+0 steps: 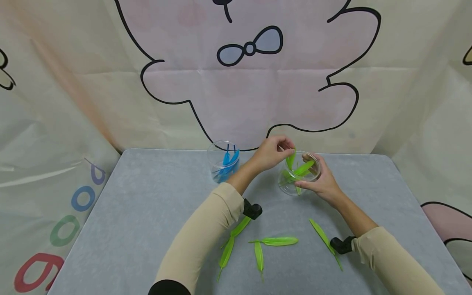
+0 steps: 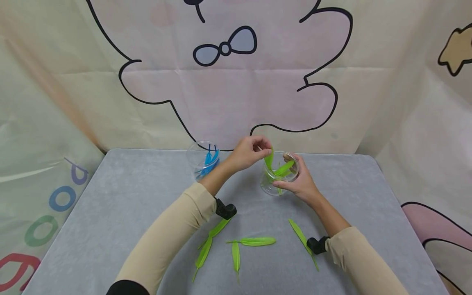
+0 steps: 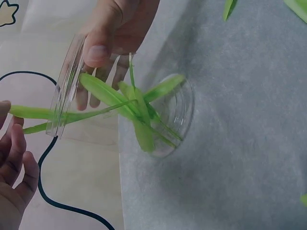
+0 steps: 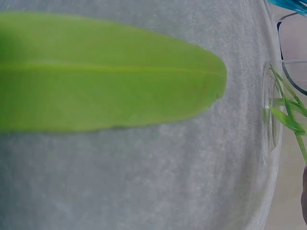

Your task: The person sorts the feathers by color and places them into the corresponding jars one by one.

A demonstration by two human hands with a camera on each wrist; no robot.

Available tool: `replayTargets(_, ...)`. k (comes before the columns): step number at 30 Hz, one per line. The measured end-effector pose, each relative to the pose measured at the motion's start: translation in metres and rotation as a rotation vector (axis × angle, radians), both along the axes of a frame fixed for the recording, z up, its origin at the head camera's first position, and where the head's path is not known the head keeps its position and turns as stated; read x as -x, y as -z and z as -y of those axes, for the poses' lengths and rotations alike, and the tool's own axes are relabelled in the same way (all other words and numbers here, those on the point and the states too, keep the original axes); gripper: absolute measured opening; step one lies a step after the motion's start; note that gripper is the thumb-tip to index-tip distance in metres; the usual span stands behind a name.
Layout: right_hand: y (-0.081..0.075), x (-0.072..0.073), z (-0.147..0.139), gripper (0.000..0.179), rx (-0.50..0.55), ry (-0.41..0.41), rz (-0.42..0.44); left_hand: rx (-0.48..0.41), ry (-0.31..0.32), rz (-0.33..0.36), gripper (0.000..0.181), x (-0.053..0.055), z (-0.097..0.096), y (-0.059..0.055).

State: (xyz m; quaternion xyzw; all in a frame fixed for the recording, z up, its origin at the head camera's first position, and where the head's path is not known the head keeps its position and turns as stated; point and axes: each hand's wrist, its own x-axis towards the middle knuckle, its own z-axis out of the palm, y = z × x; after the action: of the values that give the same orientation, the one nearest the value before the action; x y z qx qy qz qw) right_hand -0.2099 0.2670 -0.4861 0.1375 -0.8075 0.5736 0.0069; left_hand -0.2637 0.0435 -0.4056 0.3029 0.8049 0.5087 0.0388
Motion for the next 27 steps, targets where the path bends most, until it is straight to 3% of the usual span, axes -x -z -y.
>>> replayTargets(14, 0.001, 0.000, 0.000, 0.093, 0.003, 0.000, 0.008, -0.041, 0.027, -0.011, 0.010, -0.002, 0.002, 0.004)
replayTargets(21, 0.002, 0.001, -0.001, 0.093, 0.010, -0.003, -0.007, -0.105, 0.043, 0.009, 0.014, -0.011, 0.021, 0.003)
replayTargets(27, 0.003, 0.001, -0.001, 0.093, 0.015, -0.004, -0.009, -0.121, 0.046, 0.031, 0.011, -0.019, 0.041, 0.012)
